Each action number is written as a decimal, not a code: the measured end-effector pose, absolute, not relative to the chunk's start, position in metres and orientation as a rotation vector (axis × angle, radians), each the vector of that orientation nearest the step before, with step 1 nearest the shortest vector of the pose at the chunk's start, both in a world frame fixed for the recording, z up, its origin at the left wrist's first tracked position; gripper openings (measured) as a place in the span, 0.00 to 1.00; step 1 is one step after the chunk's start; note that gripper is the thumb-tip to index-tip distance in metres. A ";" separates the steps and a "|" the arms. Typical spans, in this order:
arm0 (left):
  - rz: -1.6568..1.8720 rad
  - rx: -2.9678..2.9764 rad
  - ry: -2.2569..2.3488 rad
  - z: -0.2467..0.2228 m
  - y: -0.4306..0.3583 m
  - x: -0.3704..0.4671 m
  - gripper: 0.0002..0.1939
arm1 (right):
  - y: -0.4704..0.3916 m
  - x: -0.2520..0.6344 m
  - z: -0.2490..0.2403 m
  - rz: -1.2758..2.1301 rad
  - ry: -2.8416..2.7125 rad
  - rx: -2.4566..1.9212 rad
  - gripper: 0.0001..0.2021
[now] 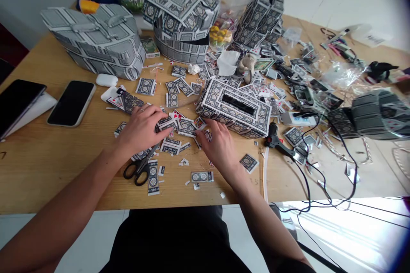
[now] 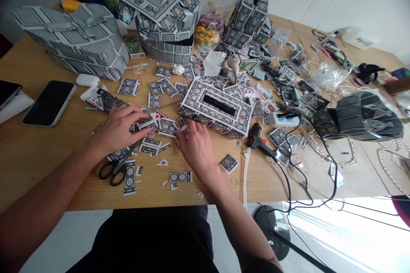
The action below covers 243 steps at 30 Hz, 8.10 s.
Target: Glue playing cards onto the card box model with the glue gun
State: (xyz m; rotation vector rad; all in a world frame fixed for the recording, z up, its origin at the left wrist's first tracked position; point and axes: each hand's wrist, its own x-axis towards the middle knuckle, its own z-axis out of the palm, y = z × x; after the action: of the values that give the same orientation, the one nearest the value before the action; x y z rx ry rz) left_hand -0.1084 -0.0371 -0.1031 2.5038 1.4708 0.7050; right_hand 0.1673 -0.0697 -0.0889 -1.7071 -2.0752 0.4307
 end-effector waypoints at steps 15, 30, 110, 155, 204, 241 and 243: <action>0.749 2.292 1.452 -0.098 -0.043 -0.101 0.09 | -0.068 0.166 -0.097 0.530 -1.913 -1.505 0.20; 1.120 2.313 1.253 -0.086 -0.049 -0.093 0.12 | -0.050 0.140 -0.094 0.786 -1.655 -1.318 0.13; 0.819 1.894 1.155 -0.079 -0.051 -0.092 0.09 | -0.058 0.141 -0.100 0.869 -1.611 -1.186 0.12; 1.078 1.954 1.200 -0.090 -0.055 -0.087 0.08 | -0.048 0.144 -0.099 1.685 -1.022 -0.846 0.30; 0.889 1.972 1.099 -0.088 -0.059 -0.087 0.17 | -0.051 0.145 -0.105 1.321 -1.470 -0.892 0.25; 0.974 2.233 1.181 -0.093 -0.054 -0.083 0.18 | -0.061 0.141 -0.098 1.127 -1.630 -0.979 0.18; 0.973 2.298 1.152 -0.093 -0.055 -0.083 0.17 | -0.061 0.140 -0.099 1.093 -1.636 -0.983 0.18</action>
State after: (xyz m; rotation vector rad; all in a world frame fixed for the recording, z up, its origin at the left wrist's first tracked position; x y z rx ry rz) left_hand -0.0832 -0.0552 -0.0928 2.2977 1.1520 0.9733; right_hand 0.1396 -0.0615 -0.0986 -0.9828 -1.6359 1.0929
